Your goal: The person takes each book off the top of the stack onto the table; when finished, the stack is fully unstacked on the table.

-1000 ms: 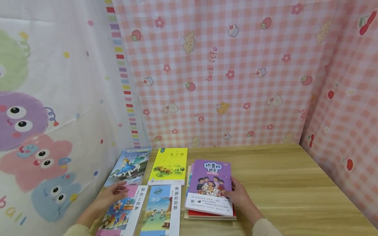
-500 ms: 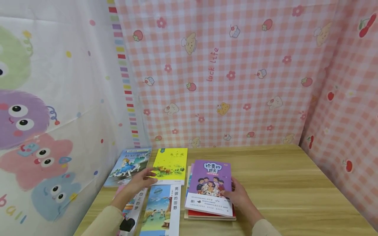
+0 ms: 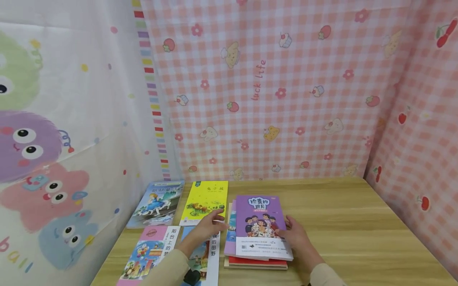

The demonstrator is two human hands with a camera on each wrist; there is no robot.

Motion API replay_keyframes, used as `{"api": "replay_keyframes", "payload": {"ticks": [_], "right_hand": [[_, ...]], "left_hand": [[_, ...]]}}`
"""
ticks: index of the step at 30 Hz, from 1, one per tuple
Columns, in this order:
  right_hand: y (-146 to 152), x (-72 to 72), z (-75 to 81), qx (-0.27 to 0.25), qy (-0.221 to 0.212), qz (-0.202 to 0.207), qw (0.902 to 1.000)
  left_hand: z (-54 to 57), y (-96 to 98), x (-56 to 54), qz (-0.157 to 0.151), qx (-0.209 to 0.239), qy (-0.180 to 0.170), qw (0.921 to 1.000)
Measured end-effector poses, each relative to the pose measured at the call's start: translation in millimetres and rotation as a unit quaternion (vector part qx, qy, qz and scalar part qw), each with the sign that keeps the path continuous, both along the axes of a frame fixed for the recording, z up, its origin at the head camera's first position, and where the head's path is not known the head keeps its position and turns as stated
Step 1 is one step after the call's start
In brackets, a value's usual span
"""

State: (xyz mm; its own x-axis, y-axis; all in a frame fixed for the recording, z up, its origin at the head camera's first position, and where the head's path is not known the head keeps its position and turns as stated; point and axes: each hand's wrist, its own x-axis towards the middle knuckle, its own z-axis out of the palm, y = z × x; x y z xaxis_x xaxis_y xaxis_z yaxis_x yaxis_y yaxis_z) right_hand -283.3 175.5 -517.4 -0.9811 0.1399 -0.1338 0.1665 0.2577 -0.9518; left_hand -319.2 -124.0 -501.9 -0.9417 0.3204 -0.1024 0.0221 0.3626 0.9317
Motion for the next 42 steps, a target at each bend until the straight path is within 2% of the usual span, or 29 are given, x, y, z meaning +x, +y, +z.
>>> {"api": "replay_keyframes", "payload": {"ticks": [3, 9, 15, 21, 27, 29, 35, 42], "right_hand": [[4, -0.9, 0.9, 0.009, -0.005, -0.004, 0.9999], [5, -2.2, 3.7, -0.005, -0.017, 0.0, 0.9998], [10, -4.3, 0.4, 0.051, -0.024, 0.009, 0.9984], [14, -6.0, 0.2, 0.051, -0.044, 0.016, 0.9976], [17, -5.5, 11.6, 0.057, -0.04, 0.02, 0.9974], [18, -4.7, 15.3, 0.043, -0.034, 0.027, 0.9982], [23, -4.9, 20.4, -0.056, -0.031, 0.057, 0.9963], [30, -11.5, 31.7, -0.059, -0.022, 0.076, 0.9951]], "left_hand": [[-2.7, 9.0, 1.5, 0.008, -0.008, -0.004, 0.9999], [-9.4, 14.3, 2.2, 0.0, -0.027, -0.003, 0.9996], [-14.3, 16.9, 3.5, -0.017, -0.037, -0.009, 0.9991], [-17.1, 17.2, 2.5, -0.021, -0.032, -0.024, 0.999], [-16.4, 16.9, 2.7, -0.014, -0.044, -0.023, 0.9987], [-16.1, 16.9, 2.8, -0.013, -0.046, -0.028, 0.9985], [-16.2, 17.1, 2.8, -0.019, -0.05, -0.027, 0.9982], [-15.5, 18.1, 3.1, -0.017, -0.063, -0.016, 0.9977]]}}
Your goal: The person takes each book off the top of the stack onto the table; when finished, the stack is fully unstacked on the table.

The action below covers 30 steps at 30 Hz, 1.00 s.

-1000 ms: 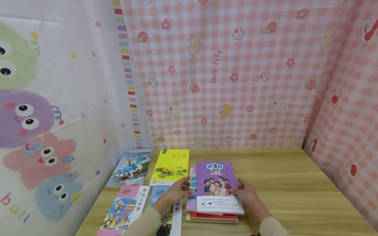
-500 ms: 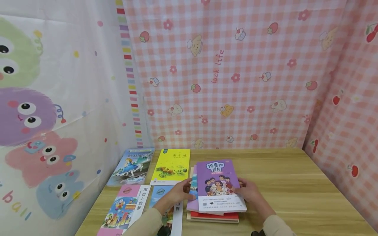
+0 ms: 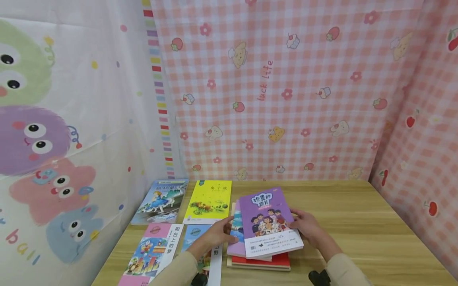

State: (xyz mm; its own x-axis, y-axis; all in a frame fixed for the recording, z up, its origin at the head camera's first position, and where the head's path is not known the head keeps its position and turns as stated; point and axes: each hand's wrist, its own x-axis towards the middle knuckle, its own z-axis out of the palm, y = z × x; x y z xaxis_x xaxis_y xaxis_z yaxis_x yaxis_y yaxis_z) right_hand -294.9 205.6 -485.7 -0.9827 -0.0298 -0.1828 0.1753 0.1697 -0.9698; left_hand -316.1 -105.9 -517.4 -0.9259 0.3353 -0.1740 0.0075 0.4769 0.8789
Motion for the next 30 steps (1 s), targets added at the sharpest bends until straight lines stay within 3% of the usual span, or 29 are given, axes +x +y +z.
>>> {"api": "replay_keyframes", "payload": {"ticks": [8, 21, 30], "right_hand": [[17, -8.7, 7.9, -0.002, 0.007, -0.004, 1.0], [61, -23.3, 3.5, -0.038, 0.004, -0.022, 0.999], [102, -37.2, 7.6, -0.068, -0.007, -0.02, 0.9975]], "left_hand": [[1.3, 1.1, 2.1, 0.001, 0.006, 0.003, 1.0], [-0.8, -3.1, 6.2, -0.005, 0.021, -0.007, 0.9997], [-1.2, -2.7, 0.5, -0.007, 0.002, -0.021, 0.9997]]}}
